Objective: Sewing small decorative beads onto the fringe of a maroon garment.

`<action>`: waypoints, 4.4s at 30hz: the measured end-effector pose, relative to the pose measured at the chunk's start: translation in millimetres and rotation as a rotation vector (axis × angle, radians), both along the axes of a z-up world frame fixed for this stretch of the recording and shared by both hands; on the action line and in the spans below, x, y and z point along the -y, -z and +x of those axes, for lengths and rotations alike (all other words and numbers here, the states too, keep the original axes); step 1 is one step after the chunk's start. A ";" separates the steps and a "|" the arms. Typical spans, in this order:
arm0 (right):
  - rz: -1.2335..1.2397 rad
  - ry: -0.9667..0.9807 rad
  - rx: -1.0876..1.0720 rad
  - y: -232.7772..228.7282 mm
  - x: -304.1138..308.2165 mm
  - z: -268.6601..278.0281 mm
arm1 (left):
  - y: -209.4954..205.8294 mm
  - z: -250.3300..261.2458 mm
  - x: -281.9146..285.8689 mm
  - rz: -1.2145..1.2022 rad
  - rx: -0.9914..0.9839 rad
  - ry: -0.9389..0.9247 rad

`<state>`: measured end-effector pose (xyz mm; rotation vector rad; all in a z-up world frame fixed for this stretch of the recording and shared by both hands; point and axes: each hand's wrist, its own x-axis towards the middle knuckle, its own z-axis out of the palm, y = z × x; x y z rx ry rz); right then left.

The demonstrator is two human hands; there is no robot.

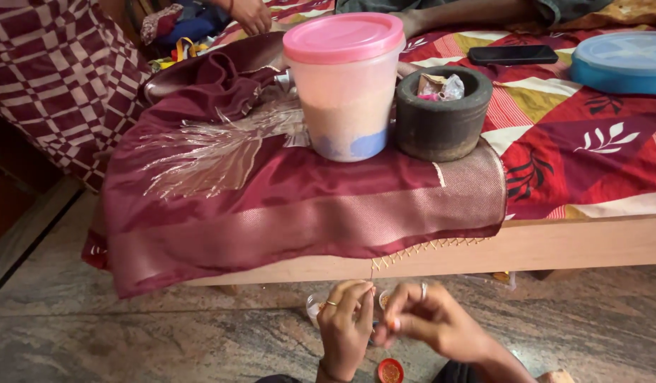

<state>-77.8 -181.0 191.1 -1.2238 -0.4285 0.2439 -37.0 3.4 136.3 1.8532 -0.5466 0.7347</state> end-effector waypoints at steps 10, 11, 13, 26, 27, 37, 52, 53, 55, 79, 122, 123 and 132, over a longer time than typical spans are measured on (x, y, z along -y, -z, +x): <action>-0.377 -0.252 -0.015 -17.9 -5.8 -26.8 | -6.8 10.2 1.5 0.232 0.339 -0.105; -0.336 -0.218 -0.083 -14.0 -6.4 -27.4 | -6.8 8.3 2.1 0.210 0.316 -0.116; -0.293 -0.184 -0.149 -10.6 -7.6 -29.3 | -5.8 4.3 3.7 0.189 0.294 -0.127; -0.317 -0.187 -0.186 -11.5 -20.3 -36.9 | 16.5 6.2 4.5 -0.606 -0.810 0.328; -0.336 -0.182 -0.189 -11.5 -21.2 -36.6 | 18.2 8.9 2.3 -0.791 -1.053 0.543; -0.360 -0.181 -0.152 1.7 -27.4 -38.1 | 35.8 14.1 5.4 -0.750 -1.088 0.589; -0.426 -0.130 -0.191 -7.3 -30.4 -36.8 | 38.4 23.0 2.3 -0.812 -1.138 0.552; -0.472 -0.097 -0.142 -6.8 -30.0 -35.6 | 40.2 23.0 1.5 -0.797 -1.129 0.540; -0.515 -0.066 -0.096 -1.9 -28.5 -32.0 | 39.0 20.9 0.0 -0.781 -1.123 0.525; -0.290 0.005 -0.211 27.3 -17.5 -20.1 | 41.2 17.8 -1.0 -0.670 -0.867 0.548; -0.136 0.781 -0.195 79.1 -40.7 -9.8 | 21.5 0.0 -1.1 -0.352 -0.567 0.358; -0.082 0.812 -0.157 75.4 -44.8 -9.4 | 21.9 1.9 -1.1 -0.350 -0.540 0.351; -0.108 0.825 -0.130 74.7 -50.6 -3.6 | 15.5 -0.7 -6.5 -0.374 -0.551 0.359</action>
